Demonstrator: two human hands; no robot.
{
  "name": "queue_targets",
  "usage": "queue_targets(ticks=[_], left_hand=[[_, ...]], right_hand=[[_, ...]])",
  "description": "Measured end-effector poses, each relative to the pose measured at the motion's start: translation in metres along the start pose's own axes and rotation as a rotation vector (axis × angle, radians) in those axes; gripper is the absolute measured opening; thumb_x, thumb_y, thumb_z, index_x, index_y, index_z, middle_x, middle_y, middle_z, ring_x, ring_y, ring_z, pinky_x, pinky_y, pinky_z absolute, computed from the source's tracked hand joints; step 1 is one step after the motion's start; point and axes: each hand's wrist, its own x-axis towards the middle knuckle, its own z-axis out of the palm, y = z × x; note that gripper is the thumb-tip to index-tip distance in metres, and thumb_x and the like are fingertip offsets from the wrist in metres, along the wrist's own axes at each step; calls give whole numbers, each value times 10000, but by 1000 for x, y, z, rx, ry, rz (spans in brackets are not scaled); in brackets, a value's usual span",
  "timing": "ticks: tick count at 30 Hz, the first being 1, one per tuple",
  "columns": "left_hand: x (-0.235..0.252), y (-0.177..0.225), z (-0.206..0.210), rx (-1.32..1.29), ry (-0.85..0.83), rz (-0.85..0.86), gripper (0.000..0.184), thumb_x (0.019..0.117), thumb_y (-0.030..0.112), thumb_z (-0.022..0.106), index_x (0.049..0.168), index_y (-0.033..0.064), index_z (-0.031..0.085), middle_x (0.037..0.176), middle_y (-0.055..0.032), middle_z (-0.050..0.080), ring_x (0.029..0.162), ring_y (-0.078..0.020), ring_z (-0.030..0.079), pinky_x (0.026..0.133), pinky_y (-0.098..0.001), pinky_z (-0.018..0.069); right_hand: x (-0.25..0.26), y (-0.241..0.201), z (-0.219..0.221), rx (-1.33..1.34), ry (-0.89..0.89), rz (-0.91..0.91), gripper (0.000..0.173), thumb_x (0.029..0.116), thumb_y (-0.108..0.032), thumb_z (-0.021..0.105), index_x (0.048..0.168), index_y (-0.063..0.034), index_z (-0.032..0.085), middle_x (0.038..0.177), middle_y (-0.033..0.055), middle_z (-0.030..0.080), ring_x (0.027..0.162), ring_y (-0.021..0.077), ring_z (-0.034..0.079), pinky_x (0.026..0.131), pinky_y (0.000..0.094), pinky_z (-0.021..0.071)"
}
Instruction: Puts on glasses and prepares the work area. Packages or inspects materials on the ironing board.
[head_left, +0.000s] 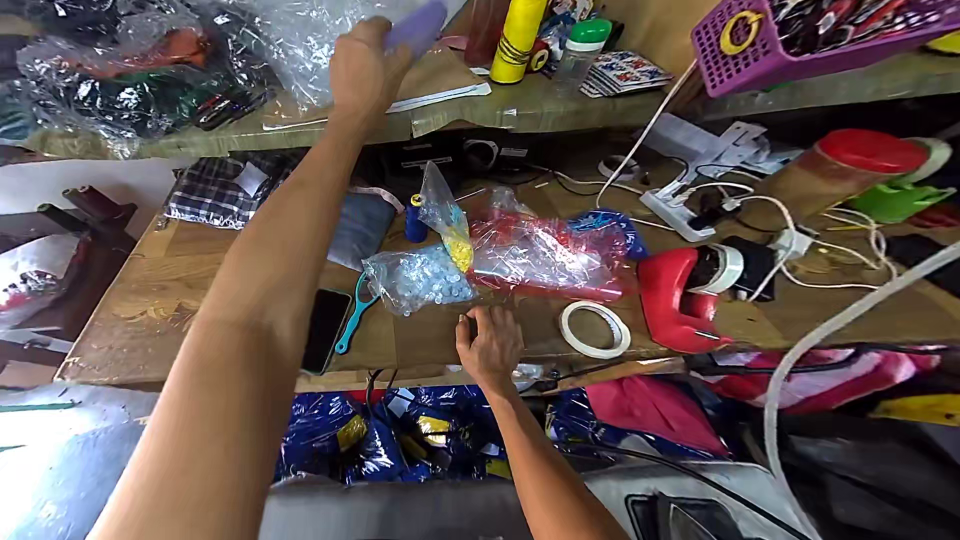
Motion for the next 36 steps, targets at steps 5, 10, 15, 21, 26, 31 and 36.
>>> queue_targets(ticks=[5,10,15,21,26,31,36], left_hand=[[-163,9,-88,-273,167,76,304,959,340,662,1123,92,722,929,-17,728,808,-95,688,767,-343,585],[-425,-21,-112,-31,145,95,463,956,247,701,1379,73,634,1130,-132,718,964,-234,694,815,-426,587],[-605,-34,-69,-18,14,127,426,931,295,730,1318,121,688,1156,-202,660,1030,-335,650,823,-458,576],[-694,-33,-85,-500,-380,-74,388,1004,317,669,1292,59,703,1262,-125,698,1154,-188,671,976,-361,571],[-727,-73,-66,-44,-452,-358,425,993,343,602,1302,64,688,1273,-177,671,1213,-361,611,1048,-506,482],[-738,-70,-28,56,-548,-300,616,920,502,682,1401,123,625,1392,-194,596,1301,-404,537,1050,-560,454],[-740,-76,-16,-2,-545,-311,371,970,263,631,1283,72,687,1265,-205,634,1219,-370,590,1048,-487,484]], right_hand=[[3,0,-12,101,-150,47,515,963,-540,562,1007,-48,708,1041,221,684,1051,451,641,856,621,498],[-53,-58,-84,910,-471,139,488,1096,-406,421,1399,-45,547,1183,161,682,991,259,708,850,471,598],[-199,-146,-181,1760,-839,586,883,955,-626,599,1627,-324,112,1341,69,627,1081,245,698,880,460,610],[-286,-94,-191,1582,-984,803,474,1061,-236,352,1512,-120,436,1210,110,682,1061,212,687,901,417,591],[-327,-54,-215,1697,-1041,1066,464,1087,-330,245,1408,-68,455,1138,192,687,901,299,721,719,436,624],[-346,-45,-230,1537,-1018,1050,423,1114,-299,295,1394,-64,509,1104,150,700,912,256,718,745,426,623],[-356,-35,-224,1525,-1051,1100,444,1127,-304,272,1434,-71,494,1175,173,688,968,293,716,779,451,620]])
